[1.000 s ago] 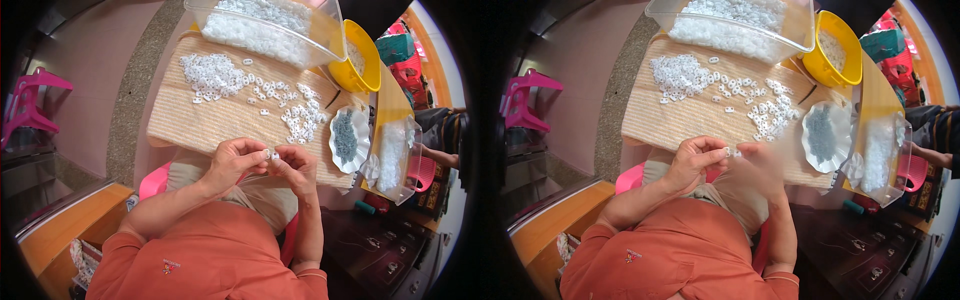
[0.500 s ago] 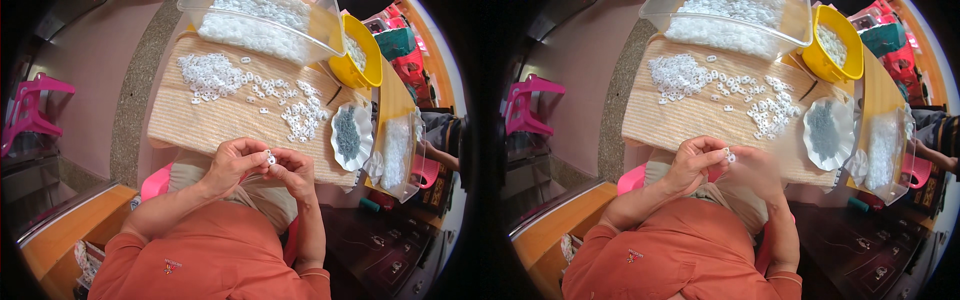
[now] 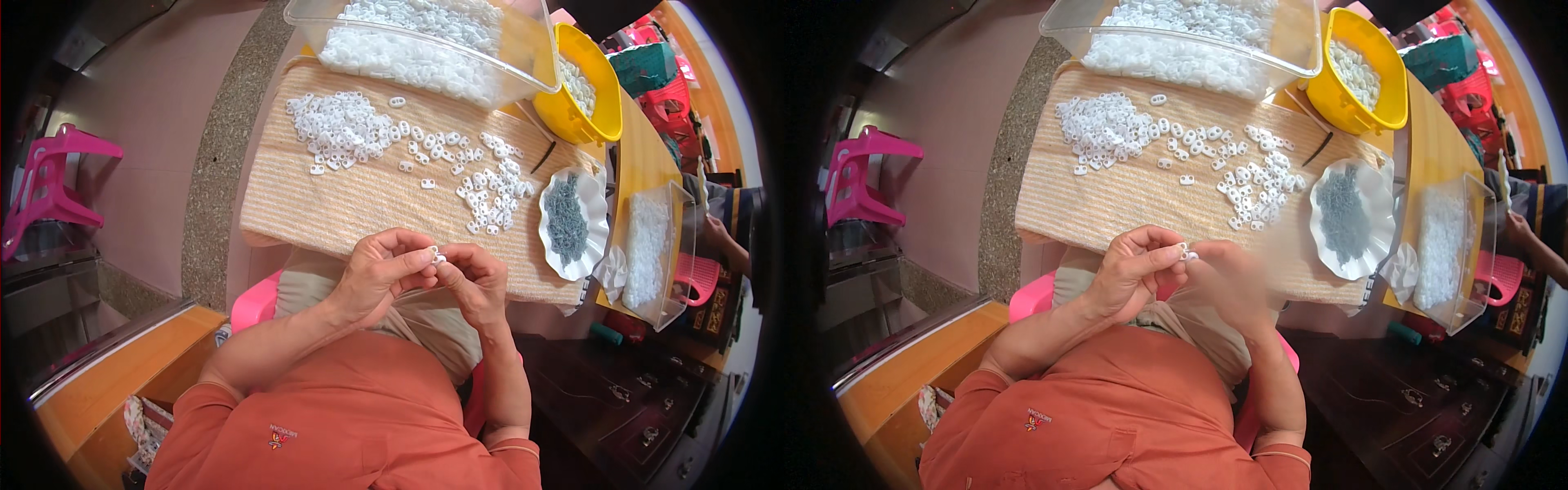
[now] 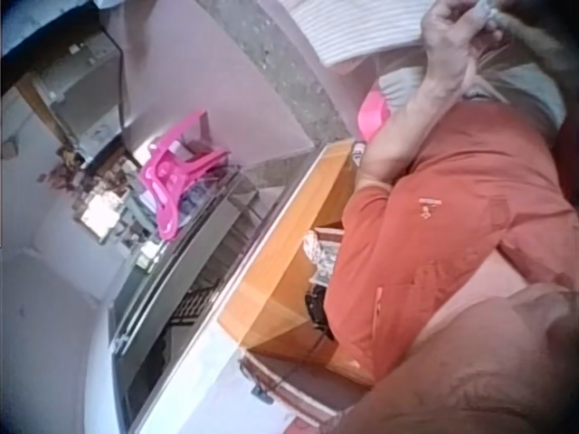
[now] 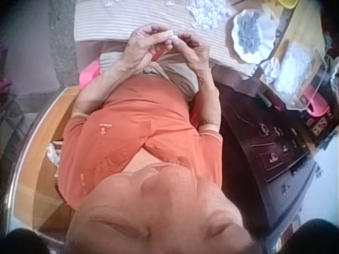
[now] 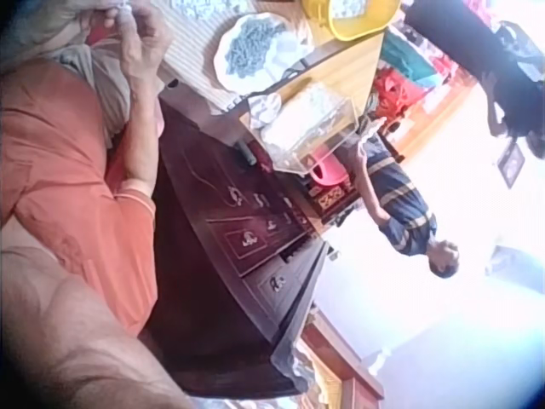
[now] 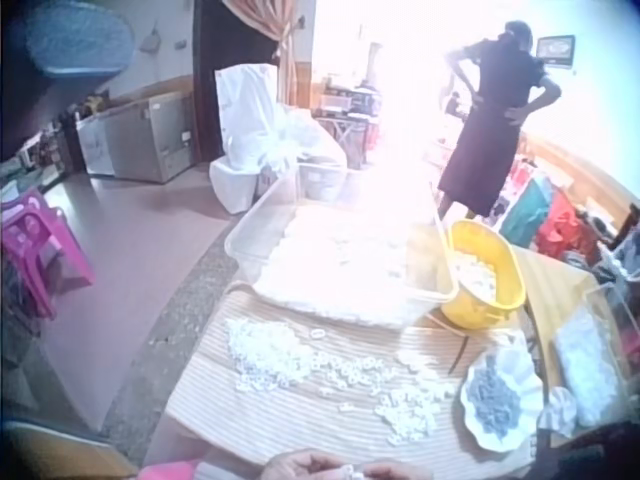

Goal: Inspecting, trimming, and sorting small white plastic components at a workbench.

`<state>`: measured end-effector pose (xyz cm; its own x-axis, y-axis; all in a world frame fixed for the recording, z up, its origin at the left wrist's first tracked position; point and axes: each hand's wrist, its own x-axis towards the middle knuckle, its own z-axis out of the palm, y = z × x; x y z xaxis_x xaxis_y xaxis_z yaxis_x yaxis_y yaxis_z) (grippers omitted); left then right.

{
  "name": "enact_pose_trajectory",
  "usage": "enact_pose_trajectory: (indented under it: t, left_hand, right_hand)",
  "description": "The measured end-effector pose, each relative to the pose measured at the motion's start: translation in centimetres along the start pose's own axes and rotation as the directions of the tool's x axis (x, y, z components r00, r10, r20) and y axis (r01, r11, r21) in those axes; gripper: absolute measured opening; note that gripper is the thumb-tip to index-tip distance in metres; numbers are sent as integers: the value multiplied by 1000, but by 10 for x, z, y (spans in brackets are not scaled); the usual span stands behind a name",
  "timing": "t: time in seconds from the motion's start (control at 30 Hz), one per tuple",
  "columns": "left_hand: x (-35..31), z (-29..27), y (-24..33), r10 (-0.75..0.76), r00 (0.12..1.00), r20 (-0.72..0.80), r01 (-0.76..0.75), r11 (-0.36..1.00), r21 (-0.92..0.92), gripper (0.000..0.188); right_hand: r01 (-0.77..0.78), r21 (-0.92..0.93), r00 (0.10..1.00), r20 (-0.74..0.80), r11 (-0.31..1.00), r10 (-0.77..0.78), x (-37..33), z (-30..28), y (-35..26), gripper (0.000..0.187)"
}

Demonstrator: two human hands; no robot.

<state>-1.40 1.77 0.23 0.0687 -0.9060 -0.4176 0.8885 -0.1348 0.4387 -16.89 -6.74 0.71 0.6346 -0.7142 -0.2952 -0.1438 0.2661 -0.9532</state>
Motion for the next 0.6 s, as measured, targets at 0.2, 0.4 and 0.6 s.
enact_pose_trajectory:
  t: [0.2, 0.4, 0.6]
  left_hand:
    - [0, 1, -1, 9, 1000, 18, -9, 1000, 9, 14]
    - [2, -1, -2, 32, 999, 5, -32, 999, 21, 14]
    - [2, 0, -2, 56, 998, 28, -57, 996, 63, 13]
  right_hand:
    - [22, -88, 1000, -9, 996, -22, 1, -11, 18, 21]
    - [28, -44, 992, 127, 999, -22, 3, -9, -2, 27]
    - [43, -80, 995, 89, 996, -35, 2, -13, 8, 31]
